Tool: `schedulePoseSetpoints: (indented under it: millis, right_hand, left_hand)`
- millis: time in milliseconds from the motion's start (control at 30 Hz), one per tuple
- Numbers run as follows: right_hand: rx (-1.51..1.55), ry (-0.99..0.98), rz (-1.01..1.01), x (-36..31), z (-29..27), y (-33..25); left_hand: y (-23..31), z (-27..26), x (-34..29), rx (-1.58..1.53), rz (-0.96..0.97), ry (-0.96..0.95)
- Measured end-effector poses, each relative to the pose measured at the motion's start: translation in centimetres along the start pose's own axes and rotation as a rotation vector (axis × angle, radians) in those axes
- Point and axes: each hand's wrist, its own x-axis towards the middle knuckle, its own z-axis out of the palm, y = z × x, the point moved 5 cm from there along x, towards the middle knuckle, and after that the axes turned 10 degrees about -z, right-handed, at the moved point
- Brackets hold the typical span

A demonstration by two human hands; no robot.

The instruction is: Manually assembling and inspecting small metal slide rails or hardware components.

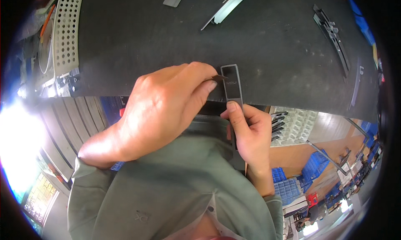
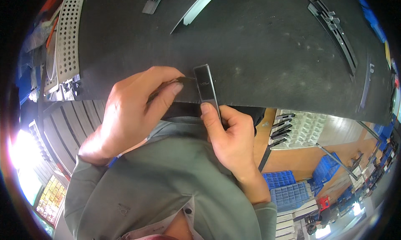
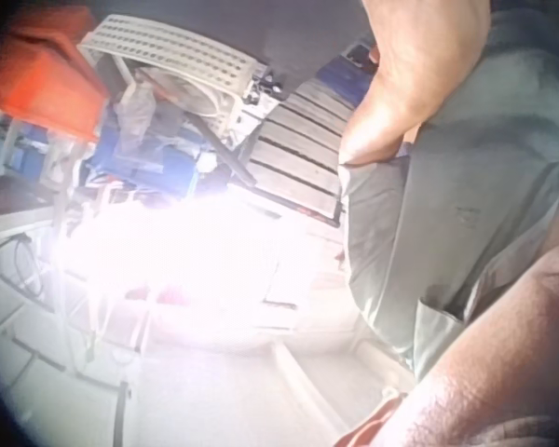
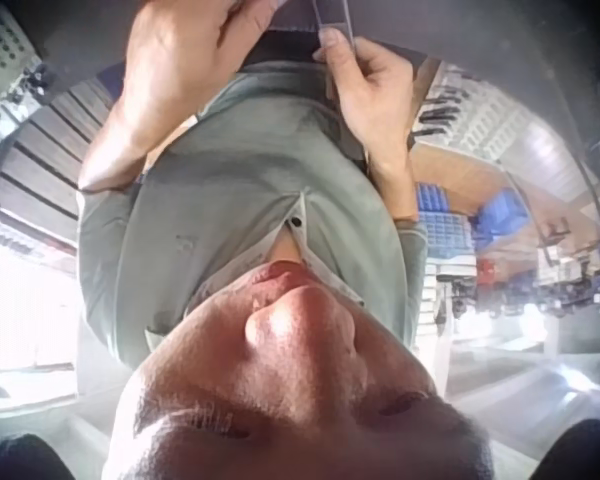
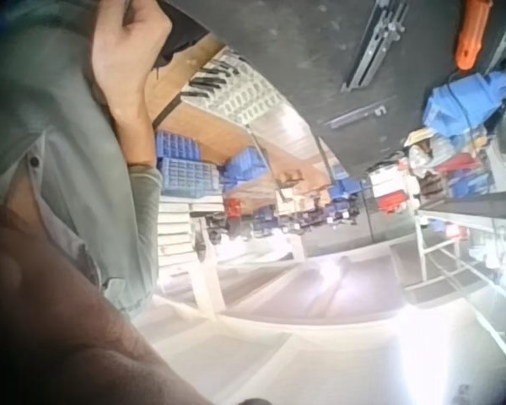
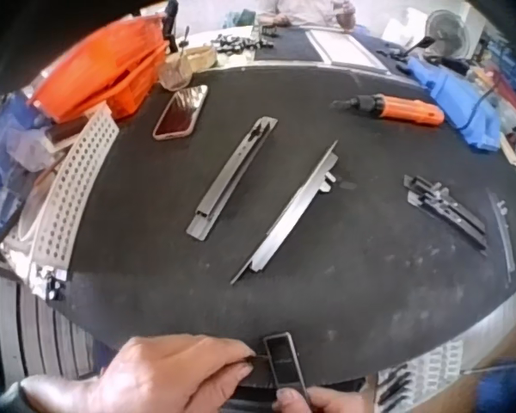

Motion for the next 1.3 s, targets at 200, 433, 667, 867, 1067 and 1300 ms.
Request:
schedulePoseSetpoints:
  millis: [200, 433, 667, 867, 1067, 1300]
  right_hand:
    - [0.144, -0.018, -0.012, -0.2, 0.0, -0.3]
    - [0.104, 0.035, -0.041, -0.8, 0.0, -0.6]
    - [-0.043, 0.082, -0.177, -0.9, 0.6, -0.9]
    - [-0.154, 0.064, -0.281, -1.2, 0.9, -0.7]
    - [-0.123, 0.134, -0.301, -1.1, 1.1, -0.7]
    - [-0.149, 0.155, -0.34, -1.0, 1.2, -0.7]
  left_hand:
    - [-0.3, 1.7, -1.5, -0.006, 0.104, 0.023]
    - [0.5, 2.8, -2.8, 0.049, 0.155, 0.114]
    - [0.6, 3.5, -3.4, 0.127, 0.113, 0.111]
    - [0.7, 3.5, -3.4, 0.153, 0.121, 0.105]
    - [0.8, 3.5, -3.3, 0.169, 0.108, 0.094]
    - [0.9, 3.5, -3.1, 0.204, 0.093, 0.073]
